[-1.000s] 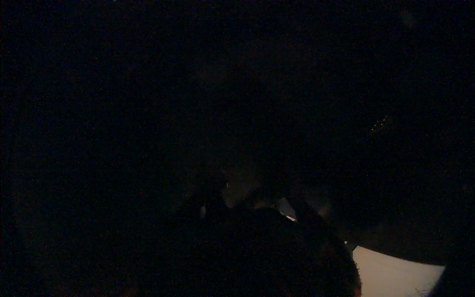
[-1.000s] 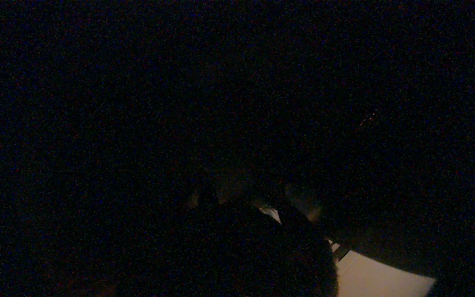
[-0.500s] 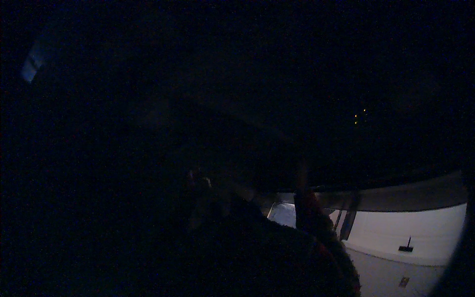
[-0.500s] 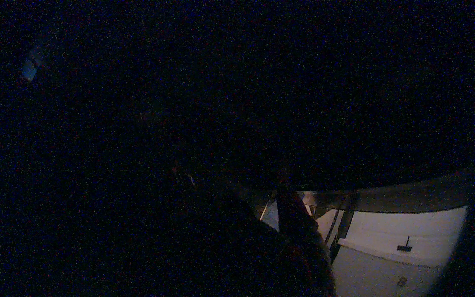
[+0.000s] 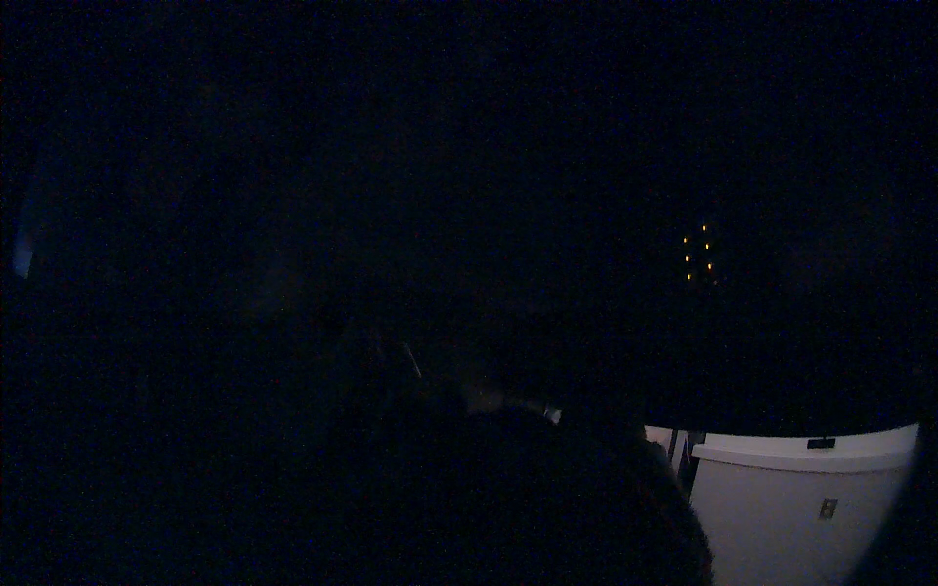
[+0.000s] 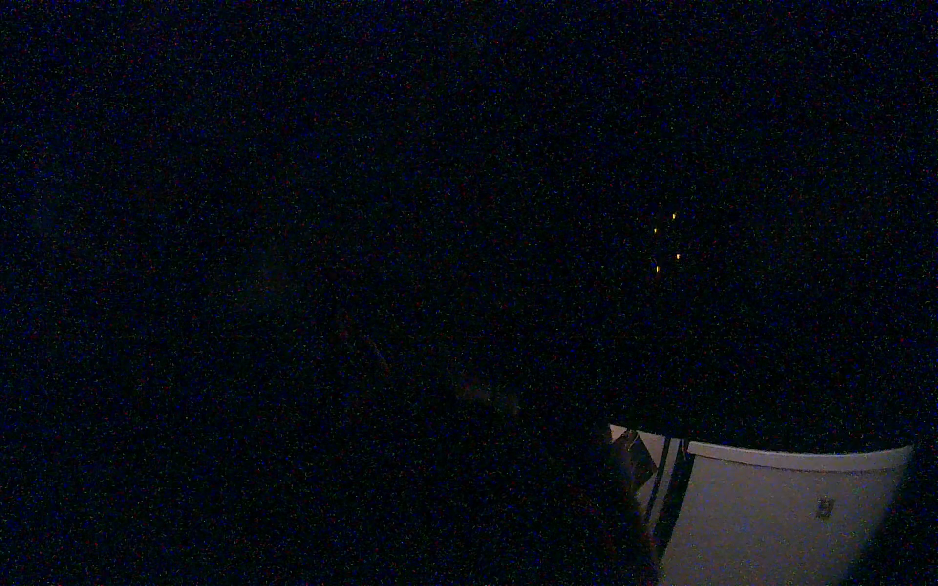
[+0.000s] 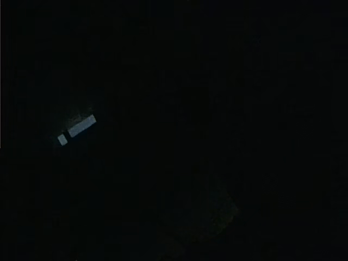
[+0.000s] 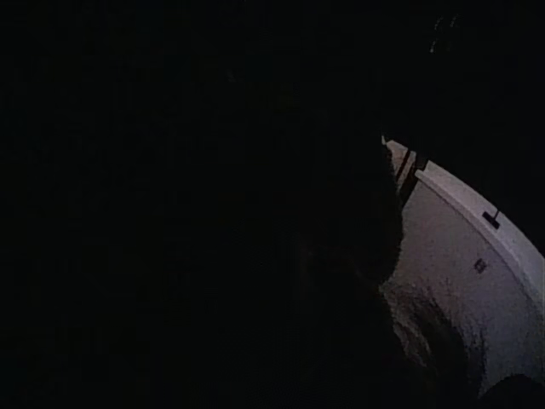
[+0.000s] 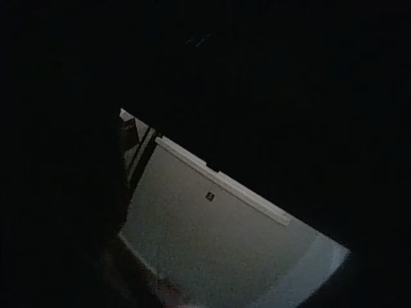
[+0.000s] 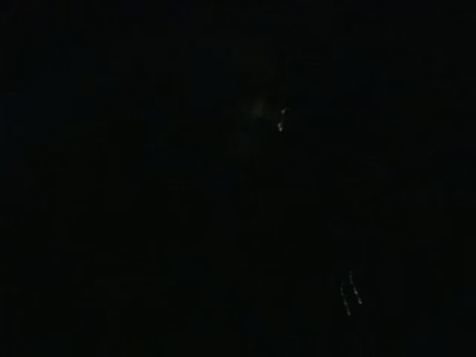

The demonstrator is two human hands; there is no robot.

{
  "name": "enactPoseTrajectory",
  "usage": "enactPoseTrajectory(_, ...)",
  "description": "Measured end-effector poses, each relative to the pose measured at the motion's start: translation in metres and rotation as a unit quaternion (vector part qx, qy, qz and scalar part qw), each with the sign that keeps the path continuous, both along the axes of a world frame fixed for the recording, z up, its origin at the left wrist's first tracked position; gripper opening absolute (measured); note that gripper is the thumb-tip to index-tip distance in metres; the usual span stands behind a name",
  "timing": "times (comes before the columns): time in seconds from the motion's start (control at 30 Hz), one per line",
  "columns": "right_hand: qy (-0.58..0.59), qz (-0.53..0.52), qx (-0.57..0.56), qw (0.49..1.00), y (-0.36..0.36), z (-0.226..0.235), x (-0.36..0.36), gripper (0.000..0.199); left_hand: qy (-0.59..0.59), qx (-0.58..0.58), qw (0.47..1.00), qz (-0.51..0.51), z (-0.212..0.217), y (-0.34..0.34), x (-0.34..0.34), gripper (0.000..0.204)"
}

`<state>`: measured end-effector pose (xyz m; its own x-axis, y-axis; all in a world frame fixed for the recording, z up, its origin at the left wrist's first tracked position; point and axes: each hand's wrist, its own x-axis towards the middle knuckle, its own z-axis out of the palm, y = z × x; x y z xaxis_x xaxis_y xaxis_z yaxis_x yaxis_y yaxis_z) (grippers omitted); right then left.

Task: The person disassembles a white handheld electronic device using a screwdriver. They remove screws, open the casing to reveal internal components, and then walk to a bathroom to fill a bottle with water.

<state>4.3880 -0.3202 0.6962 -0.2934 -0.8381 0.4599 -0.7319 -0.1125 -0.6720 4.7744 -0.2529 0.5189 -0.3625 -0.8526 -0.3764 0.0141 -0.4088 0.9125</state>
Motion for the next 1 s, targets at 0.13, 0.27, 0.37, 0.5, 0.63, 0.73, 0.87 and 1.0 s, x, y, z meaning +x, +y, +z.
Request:
enactPoseTrajectory(0.13,0.039,-0.089,-0.013,0.995,0.002,0.006,0.017,0.038,0.009,-0.001,1.0,-0.02,-0.009,-0.025,0.041,0.085)
enactPoseTrajectory(0.27,0.09,-0.193,-0.046,0.976,0.012,0.009,0.058,0.037,0.025,-0.015,0.999,-0.036,-0.018,-0.061,0.106,0.085)
enactPoseTrajectory(0.37,0.119,-0.283,-0.052,0.95,0.019,0.017,0.091,0.036,0.022,0.001,0.998,-0.05,0.001,-0.103,0.137,0.084)
enactPoseTrajectory(0.5,0.161,-0.389,-0.045,0.906,0.018,0.005,0.129,0.035,-0.075,-0.186,0.977,-0.066,0.017,-0.162,0.143,0.082)
enactPoseTrajectory(0.63,0.136,-0.288,0.015,0.948,-0.016,-0.053,0.176,0.021,-0.16,-0.228,0.957,-0.077,0.031,-0.222,0.138,0.089)
enactPoseTrajectory(0.73,0.074,-0.194,0.093,0.974,-0.064,-0.084,0.19,0.029,-0.159,-0.263,0.948,-0.077,0.022,-0.25,0.119,0.086)
enactPoseTrajectory(0.87,0.033,-0.147,0.197,0.969,-0.15,-0.099,0.183,0.038,-0.172,-0.321,0.931,-0.003,0.009,-0.279,0.098,0.082)
enactPoseTrajectory(1.0,0.124,-0.162,0.29,0.935,-0.233,-0.108,0.176,0.044,-0.209,-0.333,0.919,0.037,0.008,-0.309,0.087,0.081)
